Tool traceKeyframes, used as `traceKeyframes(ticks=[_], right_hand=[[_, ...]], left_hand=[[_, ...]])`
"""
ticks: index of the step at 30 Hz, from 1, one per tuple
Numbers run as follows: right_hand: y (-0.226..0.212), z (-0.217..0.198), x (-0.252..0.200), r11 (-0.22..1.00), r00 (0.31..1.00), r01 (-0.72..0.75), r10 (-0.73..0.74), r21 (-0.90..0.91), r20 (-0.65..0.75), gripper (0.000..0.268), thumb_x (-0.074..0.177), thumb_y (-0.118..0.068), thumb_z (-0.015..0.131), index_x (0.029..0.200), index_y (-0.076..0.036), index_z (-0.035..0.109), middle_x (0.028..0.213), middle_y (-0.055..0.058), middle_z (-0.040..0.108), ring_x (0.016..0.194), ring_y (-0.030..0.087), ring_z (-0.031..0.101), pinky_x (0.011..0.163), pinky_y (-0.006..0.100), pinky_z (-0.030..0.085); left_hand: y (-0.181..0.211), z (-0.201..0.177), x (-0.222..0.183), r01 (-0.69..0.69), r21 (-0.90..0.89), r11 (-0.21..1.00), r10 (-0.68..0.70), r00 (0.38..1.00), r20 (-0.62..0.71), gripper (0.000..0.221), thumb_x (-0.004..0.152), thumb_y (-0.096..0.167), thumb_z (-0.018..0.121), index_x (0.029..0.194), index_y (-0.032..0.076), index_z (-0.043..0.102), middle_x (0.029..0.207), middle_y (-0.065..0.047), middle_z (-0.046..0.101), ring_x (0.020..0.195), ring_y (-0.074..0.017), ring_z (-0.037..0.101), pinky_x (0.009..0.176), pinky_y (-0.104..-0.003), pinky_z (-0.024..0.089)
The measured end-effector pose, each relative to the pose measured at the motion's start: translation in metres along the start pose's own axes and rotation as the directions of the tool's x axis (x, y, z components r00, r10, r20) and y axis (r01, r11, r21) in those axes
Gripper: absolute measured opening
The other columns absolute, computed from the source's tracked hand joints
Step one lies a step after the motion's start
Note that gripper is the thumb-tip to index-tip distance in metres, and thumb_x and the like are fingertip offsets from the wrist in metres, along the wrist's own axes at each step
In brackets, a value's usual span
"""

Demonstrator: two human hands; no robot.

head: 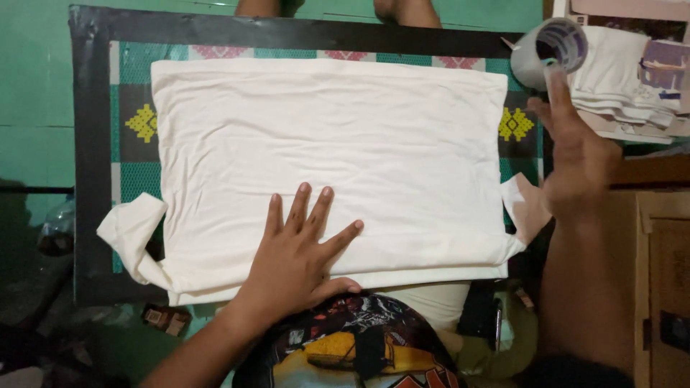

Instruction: Folding a white t-shirt with a graphic print on a flat surface.

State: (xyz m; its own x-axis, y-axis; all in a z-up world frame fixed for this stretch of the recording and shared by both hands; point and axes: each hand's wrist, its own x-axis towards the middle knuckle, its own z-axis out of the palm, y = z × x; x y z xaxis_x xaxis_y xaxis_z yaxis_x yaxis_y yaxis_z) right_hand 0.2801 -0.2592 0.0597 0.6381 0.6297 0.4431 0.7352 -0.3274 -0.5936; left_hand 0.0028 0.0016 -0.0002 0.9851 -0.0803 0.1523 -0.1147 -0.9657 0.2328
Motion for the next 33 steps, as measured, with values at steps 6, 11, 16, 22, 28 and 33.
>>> traceKeyframes(ticks=[6,11,16,22,28,33], right_hand=[[0.024,0.004,-0.027,0.805,0.99,-0.048,-0.043,0.592,0.138,0.05,0.123,-0.045,0.025,0.147,-0.007,0.047,0.173,0.02,0.028,0.151,0.035,0.048,0.134,0.065,0.04],[0.012,0.017,-0.024,0.748,0.989,-0.111,0.018,0.654,0.147,0.064,0.119,-0.049,0.022,0.154,0.002,0.038,0.169,0.02,0.029,0.151,0.042,0.044,0.129,0.064,0.042],[0.0,0.014,-0.022,0.688,0.989,-0.103,-0.006,0.718,0.148,0.059,0.121,-0.049,0.024,0.153,-0.004,0.044,0.171,0.021,0.028,0.149,0.055,0.046,0.128,0.071,0.04],[0.004,0.016,-0.021,0.701,0.962,-0.264,0.146,0.662,0.23,0.081,0.111,-0.063,0.027,0.157,0.004,0.032,0.171,0.02,0.024,0.148,0.046,0.046,0.118,0.062,0.044],[0.0,0.025,-0.018,0.792,0.976,-0.215,0.151,0.571,0.158,0.086,0.106,-0.059,0.012,0.156,0.008,0.033,0.162,0.029,0.032,0.14,0.049,0.044,0.113,0.07,0.037],[-0.005,0.017,-0.023,0.795,0.958,-0.282,0.261,0.537,0.117,0.081,0.108,-0.06,0.017,0.157,0.0,0.039,0.164,0.018,0.036,0.132,0.044,0.055,0.109,0.058,0.045]], left_hand=[[-0.003,-0.037,0.082,-0.164,-0.244,0.956,0.111,0.97,-0.218,0.037,0.097,0.044,0.062,0.074,0.016,0.068,0.075,-0.001,0.071,0.067,-0.0216,0.064,0.086,-0.044,0.042],[-0.01,0.022,0.193,-0.115,-0.309,0.944,0.062,0.983,-0.175,0.05,0.084,0.047,0.074,0.122,0.015,0.066,0.111,-0.013,0.067,0.096,-0.0392,0.063,0.075,-0.053,0.047],[0.003,0.036,0.249,-0.142,-0.604,0.785,0.052,0.985,-0.164,0.05,0.08,0.054,0.073,0.12,0.024,0.068,0.119,-0.003,0.063,0.113,-0.0316,0.06,0.085,-0.051,0.044],[0.016,0.04,0.254,-0.116,-0.763,0.636,0.099,0.993,-0.069,0.035,0.078,0.048,0.077,0.102,0.022,0.08,0.118,-0.005,0.067,0.116,-0.0263,0.063,0.095,-0.045,0.044],[0.01,0.049,0.25,-0.155,-0.846,0.51,0.021,0.986,-0.168,0.002,0.087,0.016,0.078,0.088,0.016,0.079,0.112,-0.008,0.071,0.107,-0.0387,0.069,0.092,-0.049,0.054],[-0.011,0.045,0.244,-0.177,-0.783,0.597,-0.008,0.974,-0.226,0.002,0.089,0.016,0.077,0.088,0.017,0.078,0.11,-0.006,0.071,0.105,-0.0365,0.068,0.092,-0.049,0.052]])
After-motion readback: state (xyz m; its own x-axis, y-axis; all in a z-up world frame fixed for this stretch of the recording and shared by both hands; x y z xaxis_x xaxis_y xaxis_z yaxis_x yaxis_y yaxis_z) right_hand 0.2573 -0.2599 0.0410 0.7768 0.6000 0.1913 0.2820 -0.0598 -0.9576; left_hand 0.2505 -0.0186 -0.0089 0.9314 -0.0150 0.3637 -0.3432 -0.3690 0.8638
